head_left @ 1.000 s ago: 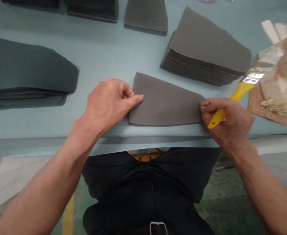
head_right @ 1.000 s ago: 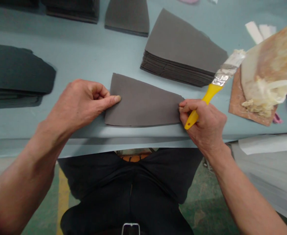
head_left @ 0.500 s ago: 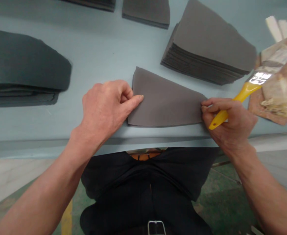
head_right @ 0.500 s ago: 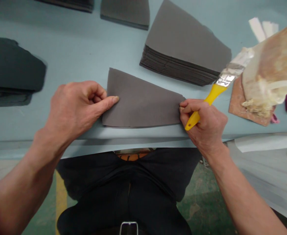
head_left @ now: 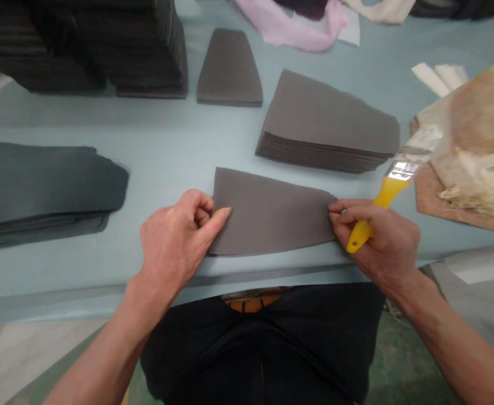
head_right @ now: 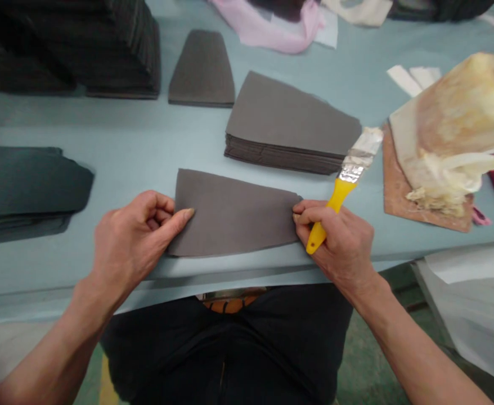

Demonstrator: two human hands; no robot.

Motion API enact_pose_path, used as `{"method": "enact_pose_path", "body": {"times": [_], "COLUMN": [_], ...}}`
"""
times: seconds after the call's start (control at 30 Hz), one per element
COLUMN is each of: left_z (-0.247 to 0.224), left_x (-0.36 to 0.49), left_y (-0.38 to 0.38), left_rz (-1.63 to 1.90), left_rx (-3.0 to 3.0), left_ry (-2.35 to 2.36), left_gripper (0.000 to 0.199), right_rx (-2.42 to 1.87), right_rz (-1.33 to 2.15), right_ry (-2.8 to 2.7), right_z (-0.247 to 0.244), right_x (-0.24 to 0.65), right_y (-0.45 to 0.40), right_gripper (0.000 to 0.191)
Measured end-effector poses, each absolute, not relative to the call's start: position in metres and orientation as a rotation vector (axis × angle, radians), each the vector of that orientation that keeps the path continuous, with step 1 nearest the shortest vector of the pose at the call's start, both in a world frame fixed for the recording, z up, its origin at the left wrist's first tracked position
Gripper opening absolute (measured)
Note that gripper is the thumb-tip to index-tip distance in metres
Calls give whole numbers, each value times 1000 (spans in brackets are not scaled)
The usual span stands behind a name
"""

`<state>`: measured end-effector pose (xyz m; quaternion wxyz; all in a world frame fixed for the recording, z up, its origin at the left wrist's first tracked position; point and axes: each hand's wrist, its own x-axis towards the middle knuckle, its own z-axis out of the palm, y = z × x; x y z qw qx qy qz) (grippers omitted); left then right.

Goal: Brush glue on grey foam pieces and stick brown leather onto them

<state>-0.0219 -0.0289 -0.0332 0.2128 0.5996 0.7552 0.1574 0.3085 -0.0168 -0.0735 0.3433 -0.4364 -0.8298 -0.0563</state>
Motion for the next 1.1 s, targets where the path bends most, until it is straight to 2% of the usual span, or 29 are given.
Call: {"method": "enact_pose_path", "body": {"times": [0.1,0.23,0.4,0.6,1.1], "left_z": [-37,-41,-46,-47,-27], "left_x": [-22,-25,-32,-36,-19], "left_y": [-32,-36,-36,-27,-15], "left_rz": [416,446,586,577,101], "left_rx": [1683,1860,2352,2799,3265], "left_ry": [2132,2144,2049,1766,1232], "left_gripper": [22,34,35,26,51], "right_rx": [-1115,-1086,-1089,-1099,-1048], "right_rz": [-135,-154,-159,-122,-159], "right_ry": [-2164,-2164,-2155,-2128,-2170], "right_z": [-74,-75,-75,-72,-67], "right_x": [307,305,304,303,306], "right_y": [-17,-15,-15,-16,-11], "right_gripper": [16,16,17,19,19]}}
